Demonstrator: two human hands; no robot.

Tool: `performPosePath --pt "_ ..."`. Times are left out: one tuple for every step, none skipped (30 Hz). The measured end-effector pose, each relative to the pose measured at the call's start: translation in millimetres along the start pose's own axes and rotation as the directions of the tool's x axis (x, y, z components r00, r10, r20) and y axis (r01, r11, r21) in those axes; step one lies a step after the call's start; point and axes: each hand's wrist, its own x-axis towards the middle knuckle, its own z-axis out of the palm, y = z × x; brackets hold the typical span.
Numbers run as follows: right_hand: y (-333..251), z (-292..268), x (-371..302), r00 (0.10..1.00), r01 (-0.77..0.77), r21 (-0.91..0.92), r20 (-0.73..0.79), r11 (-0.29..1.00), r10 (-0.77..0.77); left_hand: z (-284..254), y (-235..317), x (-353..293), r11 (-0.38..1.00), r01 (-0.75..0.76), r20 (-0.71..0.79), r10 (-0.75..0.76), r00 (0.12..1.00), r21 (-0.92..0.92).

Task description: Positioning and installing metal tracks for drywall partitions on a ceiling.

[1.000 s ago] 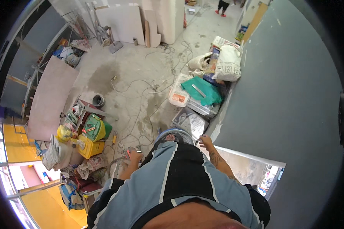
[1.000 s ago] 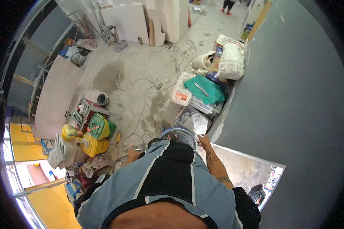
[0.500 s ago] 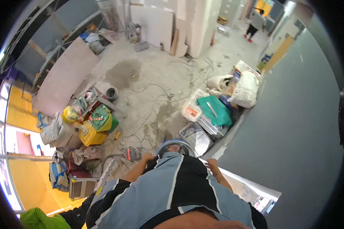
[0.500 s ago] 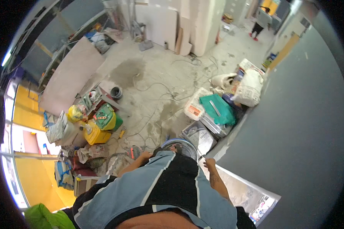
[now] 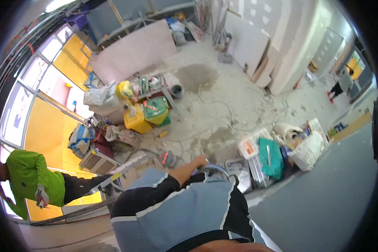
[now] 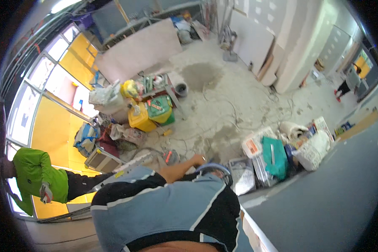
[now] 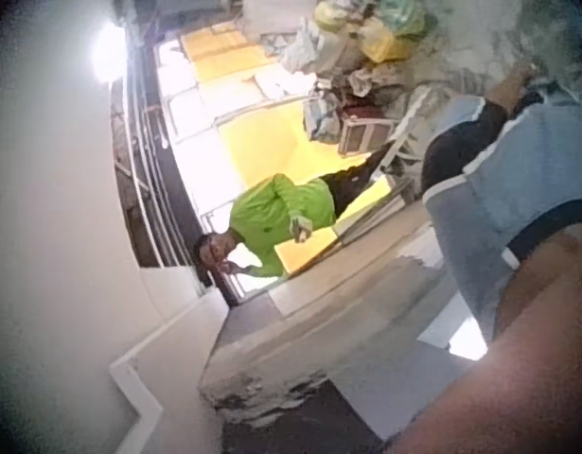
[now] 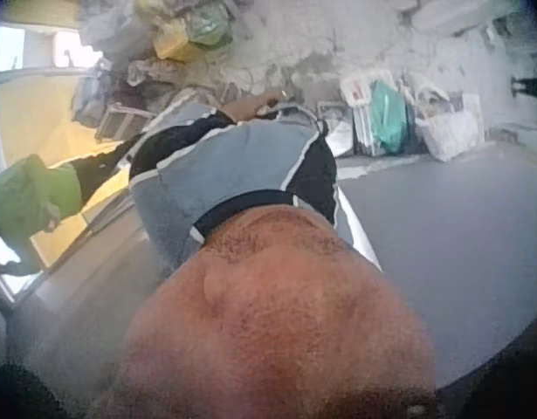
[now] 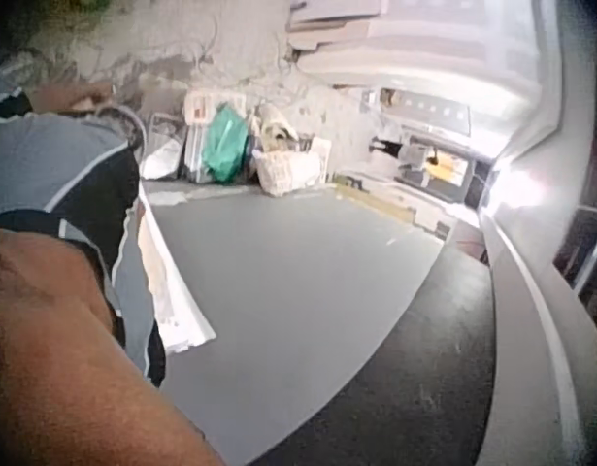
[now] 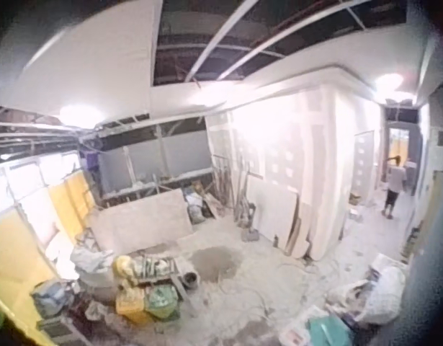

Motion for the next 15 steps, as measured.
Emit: performPosePath --pt "-4.9 -2.6 1.7 1.000 0.004 0.037 -0.002 0.999 -0.004 2.9 3.8 -0.9 0.999 0.017 -0.129 -0.021 0.991 -0.036" --pt "-17.1 -5.4 8.3 1.000 0.006 0.059 0.002 0.998 -0.006 6.3 -6.9 -1.2 0.999 -0.012 -0.100 0.007 0.995 -0.041" --pt "-18.1 -9.4 6.6 1.000 -0.026 0.084 -0.007 0.996 0.027 12.3 0.6 -2.5 0.994 -0.096 -0.113 0.090 0.989 -0.048" --pt "-24.6 -10.1 10.1 0.999 -0.044 0.116 -0.009 0.992 0.045 13.1 -2.0 -5.1 0.978 -0.210 -0.074 0.210 0.975 0.009" --pt "-29.4 -12.4 11.4 0.998 -0.067 0.150 -0.010 0.986 0.069 20.0 -3.0 -7.5 0.972 -0.233 -0.084 0.235 0.968 0.036" --pt "-19.9 -14.1 0.8 0.991 -0.130 0.172 -0.010 0.977 0.133 23.2 13.8 -13.1 0.968 -0.245 0.072 0.241 0.968 0.052" --pt "-43.5 -20.9 17.8 0.995 -0.090 0.198 -0.011 0.976 0.094 28.1 -15.6 -7.7 0.971 -0.235 0.021 0.234 0.972 0.049" --pt "-44.8 -22.5 20.9 0.995 -0.099 0.211 -0.009 0.972 0.103 30.3 -16.0 -8.3 0.972 -0.210 0.062 0.205 0.977 0.107" --pt "-47.4 -23.1 25.2 0.994 -0.098 0.219 -0.014 0.971 0.104 29.8 -19.1 -9.8 0.973 -0.211 0.071 0.205 0.976 0.094" --pt "-45.9 -20.3 23.8 0.993 -0.109 0.230 -0.016 0.967 0.116 28.2 -16.1 -11.1 0.976 -0.183 0.099 0.172 0.980 0.121" --pt "-44.7 -17.9 23.5 0.992 -0.114 0.241 -0.019 0.964 0.122 25.7 -13.5 -11.7 0.978 -0.153 0.123 0.135 0.983 0.145" --pt "-43.5 -15.3 23.2 0.993 -0.108 0.246 -0.024 0.963 0.117 21.4 -11.6 -11.1 0.976 -0.154 0.121 0.137 0.983 0.151" --pt "-39.2 -10.8 18.7 0.992 -0.114 0.241 -0.025 0.964 0.124 14.8 -4.1 -15.7 0.975 -0.156 0.180 0.127 0.976 0.160" --pt "-37.3 -7.8 18.9 0.993 -0.105 0.232 -0.026 0.967 0.114 8.9 -1.3 -19.1 0.975 -0.150 0.227 0.111 0.968 0.166" --pt "-37.8 -5.8 21.4 0.996 -0.081 0.219 -0.028 0.972 0.089 4.4 -5.5 -19.3 0.978 -0.138 0.208 0.103 0.973 0.160"
